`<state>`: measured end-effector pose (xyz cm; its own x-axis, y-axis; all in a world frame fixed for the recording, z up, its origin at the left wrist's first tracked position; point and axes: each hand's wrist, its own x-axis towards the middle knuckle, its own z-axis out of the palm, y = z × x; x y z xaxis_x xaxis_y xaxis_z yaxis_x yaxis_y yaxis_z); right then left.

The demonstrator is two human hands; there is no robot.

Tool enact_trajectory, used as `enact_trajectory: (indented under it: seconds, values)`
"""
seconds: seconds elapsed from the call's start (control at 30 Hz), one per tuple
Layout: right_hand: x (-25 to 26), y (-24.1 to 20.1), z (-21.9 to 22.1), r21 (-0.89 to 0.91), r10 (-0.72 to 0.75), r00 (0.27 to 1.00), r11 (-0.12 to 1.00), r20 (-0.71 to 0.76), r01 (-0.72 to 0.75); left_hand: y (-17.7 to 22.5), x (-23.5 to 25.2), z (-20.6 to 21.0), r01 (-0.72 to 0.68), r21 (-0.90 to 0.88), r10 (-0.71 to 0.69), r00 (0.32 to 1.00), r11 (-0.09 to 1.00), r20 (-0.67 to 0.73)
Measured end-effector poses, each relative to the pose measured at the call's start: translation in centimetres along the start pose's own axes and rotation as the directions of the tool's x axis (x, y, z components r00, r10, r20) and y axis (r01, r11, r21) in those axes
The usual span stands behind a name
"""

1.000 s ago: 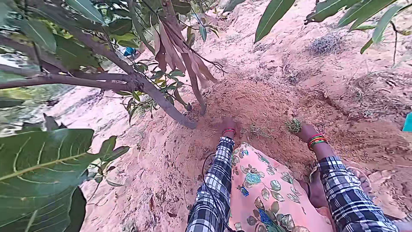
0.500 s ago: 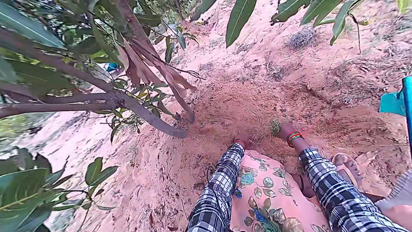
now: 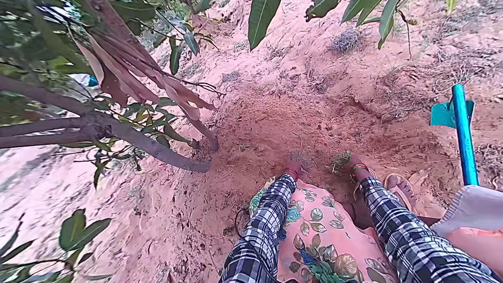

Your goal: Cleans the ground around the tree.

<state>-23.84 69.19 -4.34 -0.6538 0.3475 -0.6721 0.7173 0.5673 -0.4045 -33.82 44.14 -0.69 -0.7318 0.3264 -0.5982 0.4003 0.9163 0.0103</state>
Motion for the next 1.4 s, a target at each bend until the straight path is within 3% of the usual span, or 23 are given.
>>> enact_trajectory:
  seconds: [0.17, 0.27, 0.37, 0.47, 0.57, 0.67, 0.77, 0.87, 1.1, 1.23, 1.33, 1.4]
  values:
    - [0.4, -0.5, 4.3, -0.137, -0.052, 0.997, 0.989, 0.056, 0.059, -0.3, -0.3, 0.8, 0.083, 0.042, -0.087, 0.991, 0.996, 0.103]
    - [-0.5, -2.1, 7.1, -0.166, -0.153, 0.983, 0.972, 0.104, 0.169, 0.3, -1.0, -0.2, 0.028, 0.077, -0.038, 0.990, 0.997, 0.133]
    - [-2.5, -4.7, 6.7, 0.010, -0.206, 0.970, 0.978, 0.125, 0.207, 0.2, -1.1, -1.2, -0.046, -0.053, 0.045, 0.999, 0.998, -0.007]
    - [-1.9, -6.3, 6.4, 0.325, -0.342, 0.935, 0.899, 0.096, 0.295, 0.5, -1.6, -1.7, -0.121, -0.334, 0.069, 0.984, 0.935, -0.164]
    - [-2.4, -7.0, 6.2, 0.547, -0.467, 0.875, 0.768, 0.125, 0.332, 0.2, -1.7, -1.5, -0.097, -0.540, 0.033, 0.991, 0.836, -0.127]
    - [-2.5, -7.0, 7.5, 0.638, -0.530, 0.836, 0.694, 0.139, 0.334, 0.1, -1.9, -1.3, -0.052, -0.578, 0.015, 0.998, 0.815, -0.068]
    - [-2.7, -7.0, 8.8, 0.676, -0.473, 0.870, 0.687, 0.137, 0.267, 0.1, -2.0, -1.4, -0.027, -0.541, -0.024, 0.996, 0.841, -0.086]
    - [-3.8, -7.7, 7.7, 0.604, -0.410, 0.906, 0.749, 0.102, 0.272, 0.4, -1.8, -1.5, 0.003, -0.500, -0.060, 0.993, 0.866, -0.099]
    - [0.2, -6.3, 7.1, 0.570, -0.328, 0.945, 0.779, 0.015, 0.261, 0.2, -1.7, -2.2, 0.059, -0.479, -0.150, 0.977, 0.876, -0.153]
    - [1.1, -4.7, 5.9, 0.495, -0.139, 0.980, 0.848, -0.139, 0.190, -0.1, -1.7, -2.5, 0.071, -0.491, -0.233, 0.932, 0.868, -0.278]
    - [1.5, -3.5, 4.9, 0.508, -0.040, 0.972, 0.847, -0.231, 0.156, -0.7, -1.8, -3.1, 0.069, -0.440, -0.255, 0.890, 0.895, -0.379]
    - [1.4, -1.8, 3.3, 0.489, 0.061, 0.955, 0.867, -0.291, 0.093, -1.3, -2.1, -3.5, 0.130, -0.444, -0.340, 0.833, 0.887, -0.436]
